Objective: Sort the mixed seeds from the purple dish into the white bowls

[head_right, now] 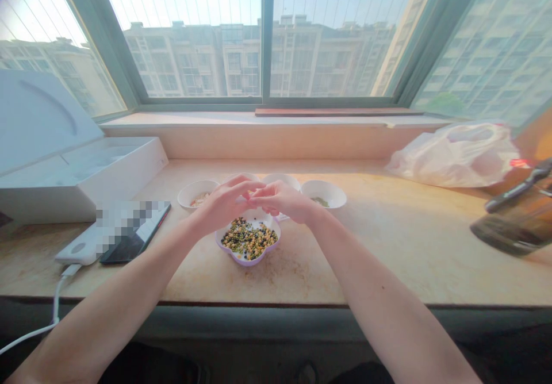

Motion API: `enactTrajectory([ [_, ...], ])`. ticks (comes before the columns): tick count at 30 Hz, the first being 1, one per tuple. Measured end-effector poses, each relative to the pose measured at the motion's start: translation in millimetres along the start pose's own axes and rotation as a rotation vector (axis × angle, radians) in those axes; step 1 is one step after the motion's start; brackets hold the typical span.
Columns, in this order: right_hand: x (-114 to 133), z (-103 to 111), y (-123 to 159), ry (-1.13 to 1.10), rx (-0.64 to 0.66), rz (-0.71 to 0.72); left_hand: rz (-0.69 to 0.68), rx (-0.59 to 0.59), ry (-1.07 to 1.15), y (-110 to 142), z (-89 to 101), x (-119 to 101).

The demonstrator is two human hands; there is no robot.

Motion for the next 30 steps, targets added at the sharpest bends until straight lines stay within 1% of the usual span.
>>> enactTrajectory([
  [4, 3, 1, 1, 0.022, -0.034, -0.005, 0.002, 0.008, 0.022, -1, 1.6, -3],
  [7, 7, 5, 1, 0.103, -0.118, 0.038, 0.033, 0.011, 0.038, -2, 2.2, -2],
  [9, 14, 10, 1, 0.214, -0.202, 0.118, 0.095, -0.007, 0.039, -2, 2.6, 5],
  [12, 26, 17, 4, 0.392, -0.32, 0.285, 0.252, -0.02, 0.012, 2, 0.8, 20],
  [14, 31, 18, 6, 0.465, -0.357, 0.361, 0.357, 0.03, -0.017, 5, -3.7, 27],
  [16, 32, 19, 7, 0.506, -0.369, 0.397, 0.429, 0.105, -0.038, 8, -8.6, 30],
  [21, 32, 21, 9, 0.553, -0.395, 0.404, 0.505, 0.232, -0.093, 10, -11.2, 26],
  [25, 31, 24, 10, 0.569, -0.428, 0.362, 0.512, 0.31, -0.143, 10, -12.6, 25],
  [30, 32, 26, 12, 0.581, -0.45, 0.321, 0.433, 0.468, -0.145, 12, -22.0, 18],
])
Point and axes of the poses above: each hand's wrist, its own y-axis away from the middle knuckle, its own z-axis out of the back of the hand, x = y × z, the point moved 8 cm from there along -y, towards the middle knuckle, and after that the axes turned 3 degrees about -y, right-handed, at the moved point
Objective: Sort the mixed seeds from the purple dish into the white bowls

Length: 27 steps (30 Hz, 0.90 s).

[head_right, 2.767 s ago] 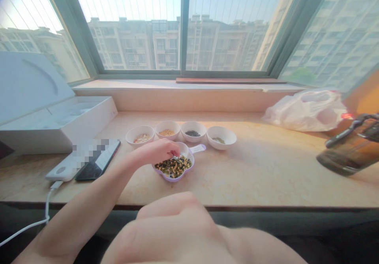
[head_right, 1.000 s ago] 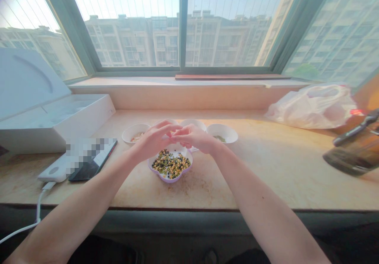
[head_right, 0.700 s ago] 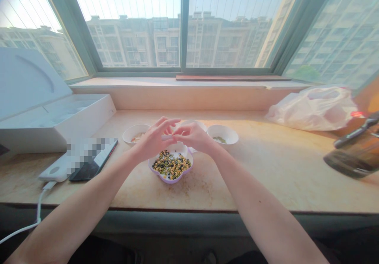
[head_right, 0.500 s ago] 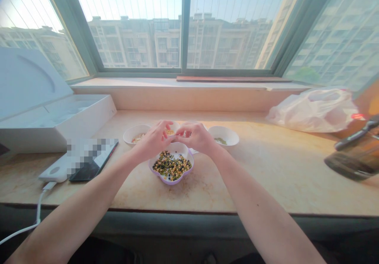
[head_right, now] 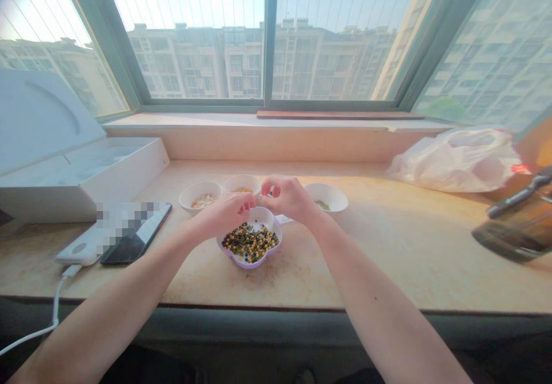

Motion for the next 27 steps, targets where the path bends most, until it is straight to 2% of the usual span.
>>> enactTrajectory([
  [4, -2, 16, -3, 0.095, -0.001, -0.042, -0.18, 0.164, -0.057, 5, -9.6, -17],
  [9, -27, 66, -5, 0.413, -0.13, -0.221, -0.323, 0.312, -0.036, 12, -25.3, -26],
  [12, -60, 87, 1, 0.585, -0.046, -0.464, -0.368, 0.287, -0.056, 12, -29.3, -27],
  [16, -98, 98, 17, 0.584, 0.125, -0.712, -0.379, 0.271, -0.088, 13, -29.7, -31],
  [21, -117, 103, 20, 0.512, 0.153, -0.776, -0.393, 0.233, -0.087, 14, -25.1, -42],
  [24, -119, 101, 19, 0.504, 0.164, -0.775, -0.407, 0.2, -0.037, 15, -26.0, -45],
  [27, -119, 99, 20, 0.511, 0.179, -0.791, -0.433, 0.106, 0.069, 15, -22.2, -46],
])
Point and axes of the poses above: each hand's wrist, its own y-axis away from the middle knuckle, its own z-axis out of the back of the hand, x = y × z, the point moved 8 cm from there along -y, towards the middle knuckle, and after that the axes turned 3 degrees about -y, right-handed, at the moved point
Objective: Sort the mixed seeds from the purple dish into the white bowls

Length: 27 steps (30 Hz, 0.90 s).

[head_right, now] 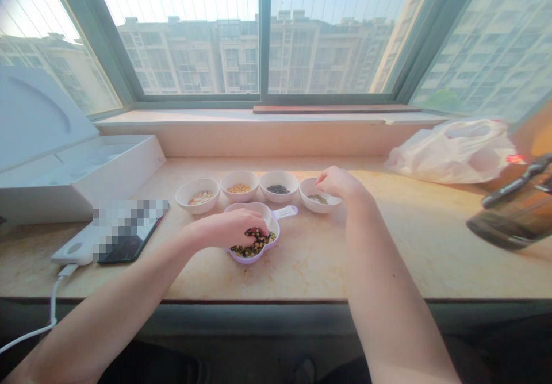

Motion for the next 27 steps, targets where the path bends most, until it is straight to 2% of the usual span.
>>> enactTrajectory([
  [2, 0, -1, 1, 0.015, 0.003, -0.008, -0.009, -0.047, 0.024, 0, 2.1, 0],
  [8, 0, 0, 2, 0.028, -0.063, -0.014, 0.037, 0.103, -0.028, -3, -5.7, 0],
  [18, 1, 3, 2, 0.059, -0.138, 0.019, 0.046, 0.079, 0.012, -1, 3.8, 1],
  [27, 6, 6, 8, 0.038, -0.153, -0.023, 0.009, 0.035, -0.006, -1, 5.6, -2],
])
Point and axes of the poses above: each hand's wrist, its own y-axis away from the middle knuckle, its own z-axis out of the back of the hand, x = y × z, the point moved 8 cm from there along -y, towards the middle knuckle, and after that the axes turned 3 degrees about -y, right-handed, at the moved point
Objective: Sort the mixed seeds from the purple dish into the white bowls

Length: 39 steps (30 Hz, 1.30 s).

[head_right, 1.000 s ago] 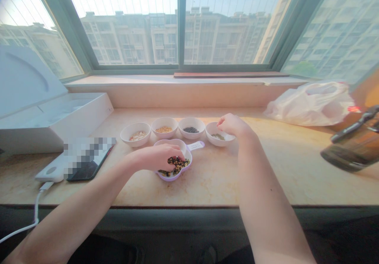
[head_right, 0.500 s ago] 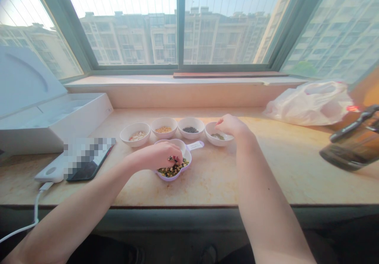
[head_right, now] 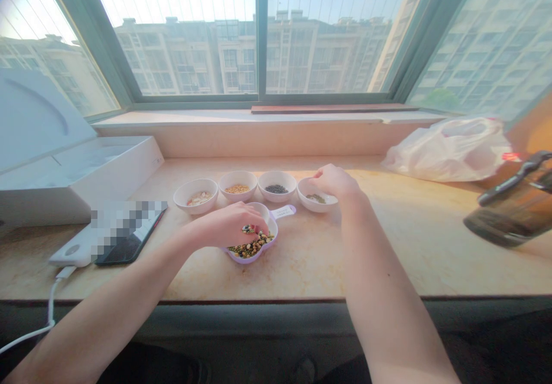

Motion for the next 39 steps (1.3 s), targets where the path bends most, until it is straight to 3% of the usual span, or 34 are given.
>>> enactTrajectory([
  [4, 8, 4, 2, -0.024, -0.043, 0.024, 0.015, -0.042, -0.015, -1, 2.2, 1],
  [9, 59, 2, 20, -0.316, -0.108, 0.335, 0.143, -0.253, -0.022, 1, 21.0, 16],
  [11, 84, -9, 35, -0.541, 0.015, 0.477, 0.227, -0.395, -0.019, 6, 33.3, 26],
  [15, 120, -49, 65, -0.808, 0.483, 0.548, 0.327, -0.626, 0.021, 17, 51.1, 42],
  [17, 130, -60, 76, -0.855, 0.611, 0.571, 0.341, -0.678, 0.035, 19, 54.3, 45],
  [24, 136, -74, 80, -1.084, 0.618, 0.498, 0.207, -0.65, -0.018, 13, 50.0, 38],
  [27, 137, -73, 80, -1.116, 0.594, 0.503, 0.22, -0.652, -0.038, 13, 48.7, 38],
  [30, 132, -67, 74, -1.089, 0.5, 0.486, 0.328, -0.594, -0.035, 14, 45.7, 42],
  [33, 120, -49, 61, -0.949, 0.262, 0.487, 0.458, -0.384, -0.069, 15, 36.8, 45],
  [36, 107, -26, 50, -0.673, -0.033, 0.485, 0.388, -0.027, -0.115, 12, 18.4, 35],
  [39, 97, -17, 42, -0.44, -0.145, 0.455, 0.231, 0.242, -0.092, 14, 2.3, 20],
])
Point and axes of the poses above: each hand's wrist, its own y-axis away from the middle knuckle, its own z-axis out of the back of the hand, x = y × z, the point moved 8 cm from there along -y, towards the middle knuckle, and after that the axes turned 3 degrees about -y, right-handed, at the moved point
